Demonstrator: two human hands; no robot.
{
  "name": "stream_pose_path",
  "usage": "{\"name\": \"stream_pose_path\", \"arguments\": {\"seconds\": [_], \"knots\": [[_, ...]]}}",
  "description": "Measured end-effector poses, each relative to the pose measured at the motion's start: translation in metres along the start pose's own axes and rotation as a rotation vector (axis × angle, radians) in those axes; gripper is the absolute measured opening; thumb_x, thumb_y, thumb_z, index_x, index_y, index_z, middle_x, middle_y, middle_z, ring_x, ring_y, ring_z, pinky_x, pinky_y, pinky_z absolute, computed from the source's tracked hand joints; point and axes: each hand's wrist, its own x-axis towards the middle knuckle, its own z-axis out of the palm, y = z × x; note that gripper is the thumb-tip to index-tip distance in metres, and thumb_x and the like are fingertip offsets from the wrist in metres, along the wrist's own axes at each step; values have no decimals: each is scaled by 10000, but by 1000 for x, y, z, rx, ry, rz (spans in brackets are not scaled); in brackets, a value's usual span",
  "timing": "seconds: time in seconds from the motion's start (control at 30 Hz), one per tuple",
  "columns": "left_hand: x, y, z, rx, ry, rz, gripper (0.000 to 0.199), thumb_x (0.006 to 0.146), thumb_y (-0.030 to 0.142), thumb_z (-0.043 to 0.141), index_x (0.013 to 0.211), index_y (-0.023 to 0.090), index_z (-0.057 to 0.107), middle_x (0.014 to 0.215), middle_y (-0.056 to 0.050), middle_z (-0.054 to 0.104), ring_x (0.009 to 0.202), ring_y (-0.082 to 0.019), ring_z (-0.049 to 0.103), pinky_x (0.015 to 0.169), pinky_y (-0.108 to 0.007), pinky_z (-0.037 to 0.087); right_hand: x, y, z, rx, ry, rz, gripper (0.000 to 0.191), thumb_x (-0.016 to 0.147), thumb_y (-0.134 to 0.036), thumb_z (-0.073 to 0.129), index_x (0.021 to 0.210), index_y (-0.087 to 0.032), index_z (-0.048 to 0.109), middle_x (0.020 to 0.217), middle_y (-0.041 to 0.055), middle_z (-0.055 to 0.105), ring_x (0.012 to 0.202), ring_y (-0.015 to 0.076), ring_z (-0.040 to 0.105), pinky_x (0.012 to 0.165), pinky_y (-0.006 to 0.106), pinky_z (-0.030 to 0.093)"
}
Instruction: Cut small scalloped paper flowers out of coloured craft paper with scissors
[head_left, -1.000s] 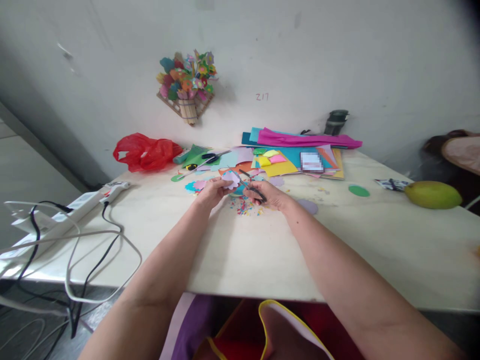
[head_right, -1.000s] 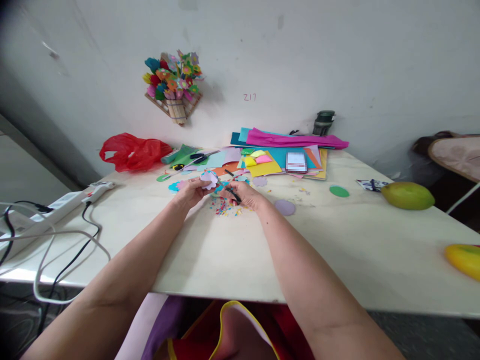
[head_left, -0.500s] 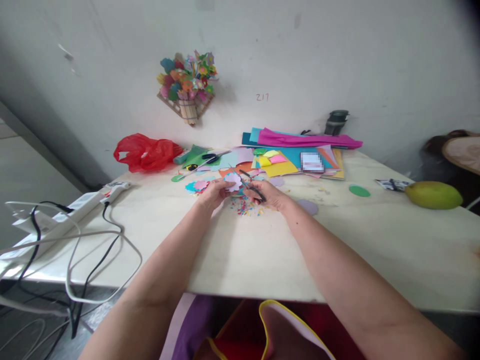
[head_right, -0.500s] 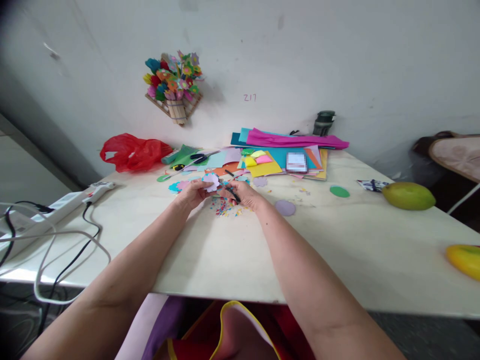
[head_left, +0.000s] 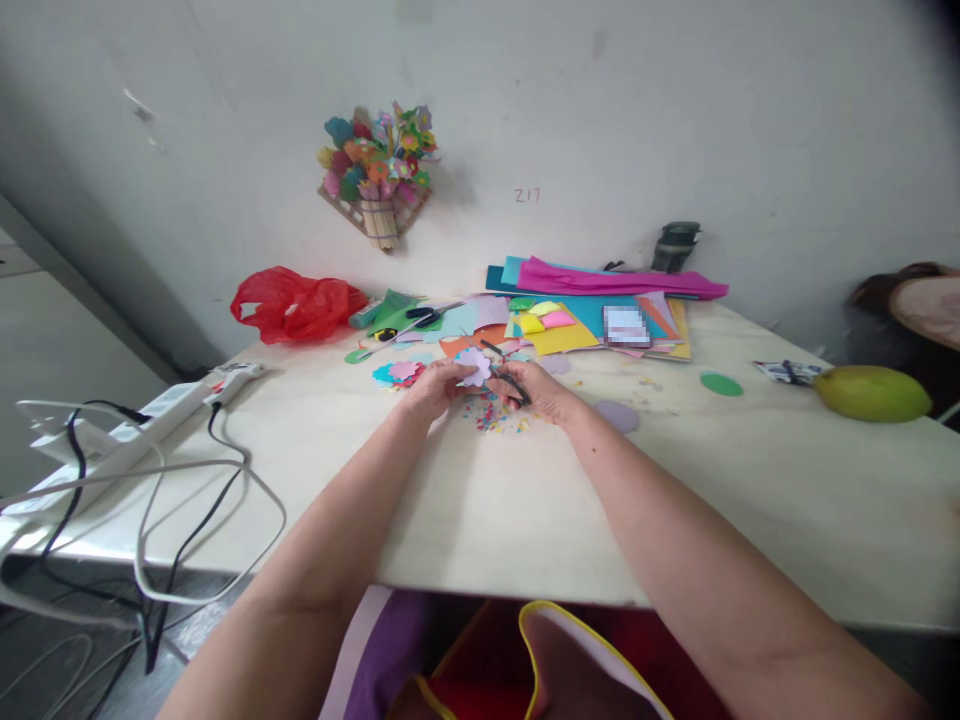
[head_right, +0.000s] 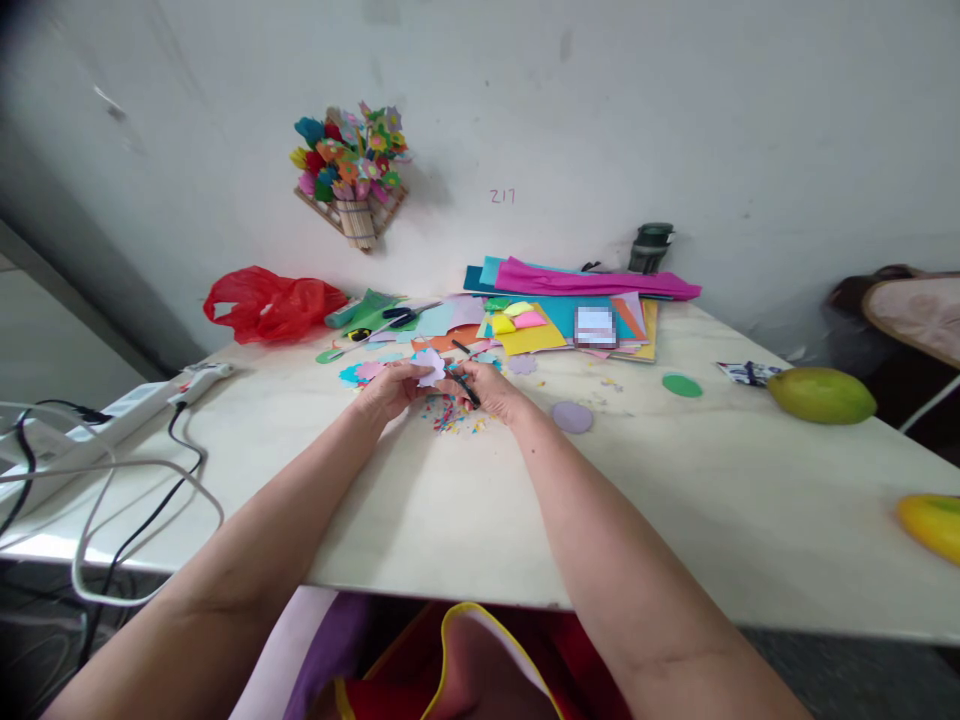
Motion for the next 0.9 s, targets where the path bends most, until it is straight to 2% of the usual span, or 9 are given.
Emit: {"name": "stream_pose_path", "arguments": {"seconds": [0.17, 0.47, 0.73, 0.9], "knots": [[2, -4, -1, -4, -55, -3, 191, 572, 182, 746, 732, 98, 682, 769, -71, 678, 675, -147, 617, 669, -275, 520, -2, -4, 3, 3, 12, -6, 275, 662, -307, 752, 776, -135, 571, 478, -53, 517, 390, 52, 420, 381, 170, 304], [1, -4, 2, -26, -74, -20, 244, 573, 185, 745, 796, 99, 693, 790, -67, 678, 689, -145, 619, 678, -270, 512, -4, -8, 9, -37, 53, -14, 265, 663, -290, 750, 742, -141, 546, 463, -58, 511, 371, 49, 417, 372, 169, 314], [1, -3, 1, -14, -67, -19, 258, 575, 189, 745, 810, 98, 693, 818, -84, 691, 710, -162, 632, 707, -293, 509, -2, -8, 11, -42, 76, -8, 252, 658, -254, 760, 758, -133, 562, 441, -59, 517, 347, 44, 402, 338, 162, 312], [2, -3, -2, -6, -2, 0, 213, 547, 181, 760, 732, 106, 687, 777, -66, 684, 697, -154, 619, 692, -286, 502, -3, -10, 9, -17, 76, -4, 269, 641, -250, 777, 774, -120, 582, 455, -60, 519, 367, 43, 421, 337, 155, 328]]}}
